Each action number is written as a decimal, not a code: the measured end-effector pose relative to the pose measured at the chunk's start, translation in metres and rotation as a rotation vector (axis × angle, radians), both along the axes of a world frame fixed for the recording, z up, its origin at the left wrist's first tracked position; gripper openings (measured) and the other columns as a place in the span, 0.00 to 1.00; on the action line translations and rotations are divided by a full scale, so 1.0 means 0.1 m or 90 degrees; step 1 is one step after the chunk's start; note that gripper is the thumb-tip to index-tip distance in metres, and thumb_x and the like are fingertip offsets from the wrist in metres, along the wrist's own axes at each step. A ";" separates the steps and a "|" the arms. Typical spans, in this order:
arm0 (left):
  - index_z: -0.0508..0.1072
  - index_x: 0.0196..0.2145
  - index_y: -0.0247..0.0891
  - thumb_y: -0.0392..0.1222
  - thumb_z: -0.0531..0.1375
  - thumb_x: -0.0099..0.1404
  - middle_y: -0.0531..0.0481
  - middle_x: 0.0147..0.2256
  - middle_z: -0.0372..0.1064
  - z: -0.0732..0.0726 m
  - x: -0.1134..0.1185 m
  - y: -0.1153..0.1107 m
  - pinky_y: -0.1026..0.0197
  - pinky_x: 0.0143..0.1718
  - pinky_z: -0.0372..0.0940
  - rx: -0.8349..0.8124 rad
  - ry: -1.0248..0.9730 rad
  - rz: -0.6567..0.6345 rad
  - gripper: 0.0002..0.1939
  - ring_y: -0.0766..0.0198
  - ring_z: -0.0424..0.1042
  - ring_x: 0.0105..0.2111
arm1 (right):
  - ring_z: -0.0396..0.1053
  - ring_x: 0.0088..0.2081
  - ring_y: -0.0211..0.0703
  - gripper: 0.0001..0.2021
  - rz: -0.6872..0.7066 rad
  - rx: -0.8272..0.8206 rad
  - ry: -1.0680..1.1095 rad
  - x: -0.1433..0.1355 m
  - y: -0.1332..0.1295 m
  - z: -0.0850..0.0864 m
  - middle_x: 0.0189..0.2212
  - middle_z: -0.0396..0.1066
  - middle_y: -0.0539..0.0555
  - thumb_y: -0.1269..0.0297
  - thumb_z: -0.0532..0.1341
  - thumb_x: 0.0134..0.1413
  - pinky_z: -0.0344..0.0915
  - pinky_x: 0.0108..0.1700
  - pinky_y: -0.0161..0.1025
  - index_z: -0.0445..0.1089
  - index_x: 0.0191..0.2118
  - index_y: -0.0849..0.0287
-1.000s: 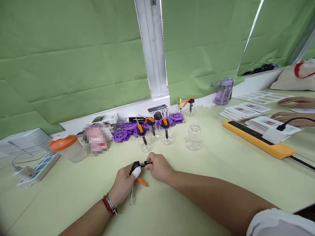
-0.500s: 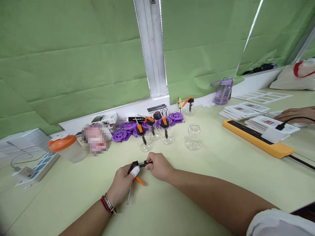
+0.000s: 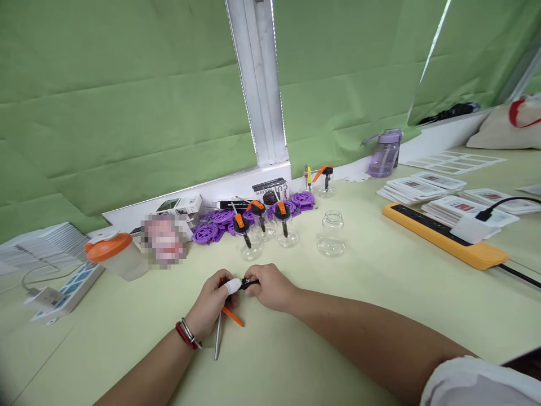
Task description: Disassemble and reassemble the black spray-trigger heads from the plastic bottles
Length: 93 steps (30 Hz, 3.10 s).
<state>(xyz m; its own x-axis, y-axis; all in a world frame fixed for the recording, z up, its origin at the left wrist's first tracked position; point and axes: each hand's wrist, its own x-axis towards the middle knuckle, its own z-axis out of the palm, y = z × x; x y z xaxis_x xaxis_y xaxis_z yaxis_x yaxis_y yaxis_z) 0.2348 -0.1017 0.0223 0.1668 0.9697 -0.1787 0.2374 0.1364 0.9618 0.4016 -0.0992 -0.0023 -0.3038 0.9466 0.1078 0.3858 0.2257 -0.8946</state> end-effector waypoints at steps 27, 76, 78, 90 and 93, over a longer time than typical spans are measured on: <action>0.68 0.24 0.35 0.37 0.60 0.46 0.59 0.12 0.56 0.00 0.18 0.10 0.67 0.12 0.54 -0.076 -0.047 0.092 0.05 0.70 0.58 0.12 | 0.68 0.32 0.39 0.06 -0.012 -0.018 0.015 0.02 0.13 -0.08 0.31 0.73 0.51 0.67 0.60 0.47 0.62 0.34 0.35 0.70 0.34 0.59; 0.68 0.47 0.27 0.23 0.49 0.52 0.35 0.53 0.60 -0.05 -0.01 0.02 0.51 0.54 0.55 0.458 0.801 -0.150 0.24 0.51 0.59 0.52 | 0.65 0.27 0.37 0.08 -0.020 -0.047 -0.178 0.70 0.40 0.15 0.26 0.72 0.52 0.61 0.64 0.39 0.59 0.27 0.32 0.71 0.26 0.61; 0.65 0.51 0.24 0.23 0.48 0.53 0.33 0.54 0.59 -0.05 0.00 0.02 0.52 0.56 0.54 0.412 0.796 -0.153 0.26 0.51 0.58 0.55 | 0.65 0.27 0.37 0.09 -0.020 -0.052 -0.169 0.71 0.41 0.14 0.26 0.72 0.52 0.61 0.64 0.39 0.59 0.27 0.32 0.71 0.26 0.61; 0.62 0.55 0.28 0.31 0.48 0.60 0.34 0.58 0.54 -0.12 0.15 -0.06 0.52 0.57 0.55 0.456 0.634 -0.240 0.24 0.53 0.55 0.58 | 0.63 0.25 0.35 0.09 -0.042 -0.067 -0.144 0.74 0.40 0.19 0.24 0.71 0.51 0.62 0.64 0.38 0.58 0.26 0.31 0.73 0.26 0.63; 0.67 0.49 0.34 0.32 0.50 0.60 0.39 0.52 0.62 -0.06 0.31 0.00 0.52 0.54 0.57 0.513 0.584 -0.218 0.19 0.55 0.60 0.53 | 0.62 0.25 0.35 0.09 -0.038 -0.074 -0.133 0.75 0.39 0.20 0.23 0.70 0.51 0.62 0.64 0.38 0.57 0.26 0.31 0.73 0.27 0.63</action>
